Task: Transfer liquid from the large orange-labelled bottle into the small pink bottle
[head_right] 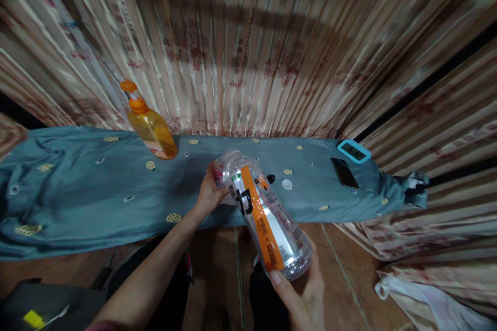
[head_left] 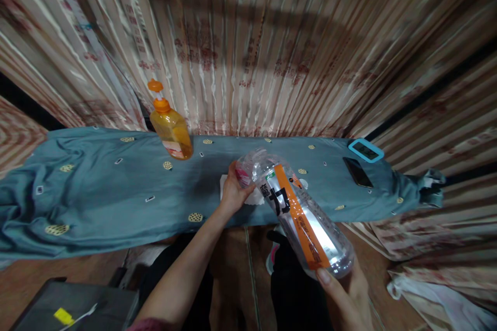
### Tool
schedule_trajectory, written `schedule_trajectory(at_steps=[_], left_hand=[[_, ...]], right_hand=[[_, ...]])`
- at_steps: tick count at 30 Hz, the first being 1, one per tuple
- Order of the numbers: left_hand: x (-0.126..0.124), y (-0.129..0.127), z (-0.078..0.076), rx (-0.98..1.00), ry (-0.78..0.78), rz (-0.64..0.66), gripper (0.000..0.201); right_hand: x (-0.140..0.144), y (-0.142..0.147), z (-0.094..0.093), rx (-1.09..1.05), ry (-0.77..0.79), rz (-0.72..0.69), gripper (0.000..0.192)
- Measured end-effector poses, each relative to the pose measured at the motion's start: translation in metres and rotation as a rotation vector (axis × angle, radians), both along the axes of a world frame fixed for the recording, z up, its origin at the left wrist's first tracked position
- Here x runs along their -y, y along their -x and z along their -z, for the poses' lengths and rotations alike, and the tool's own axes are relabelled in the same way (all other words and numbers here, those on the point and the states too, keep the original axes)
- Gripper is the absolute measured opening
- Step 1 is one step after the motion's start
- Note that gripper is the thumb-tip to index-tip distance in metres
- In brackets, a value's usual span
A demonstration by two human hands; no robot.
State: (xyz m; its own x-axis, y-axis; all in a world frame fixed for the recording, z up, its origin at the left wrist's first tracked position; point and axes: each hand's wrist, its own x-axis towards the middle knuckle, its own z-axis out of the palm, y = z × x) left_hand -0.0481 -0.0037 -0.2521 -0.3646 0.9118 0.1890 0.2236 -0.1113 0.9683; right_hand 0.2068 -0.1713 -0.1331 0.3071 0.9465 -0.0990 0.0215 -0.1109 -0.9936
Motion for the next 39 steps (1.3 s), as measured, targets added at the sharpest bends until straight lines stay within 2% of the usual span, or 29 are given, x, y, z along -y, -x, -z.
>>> schedule_trajectory(at_steps=[8,15,22,28,39], left_hand=[[0.001,0.0,-0.002,-0.008,0.006,-0.003,0.095],[-0.001,0.0,0.001,-0.005,0.005,-0.008,0.101],[-0.003,0.0,0.007,-0.006,-0.035,-0.003,0.096],[-0.001,0.0,0.004,-0.014,-0.012,-0.01,0.099],[-0.001,0.0,0.003,-0.025,-0.016,-0.007,0.098]], right_hand=[[-0.001,0.0,0.001,-0.041,-0.009,-0.005,0.088],[-0.001,-0.003,0.004,0.031,-0.024,-0.016,0.085],[-0.002,-0.006,0.004,0.104,-0.016,-0.006,0.086],[-0.003,-0.011,0.009,0.137,-0.035,-0.027,0.081],[-0.002,-0.009,0.006,0.095,-0.028,-0.021,0.081]])
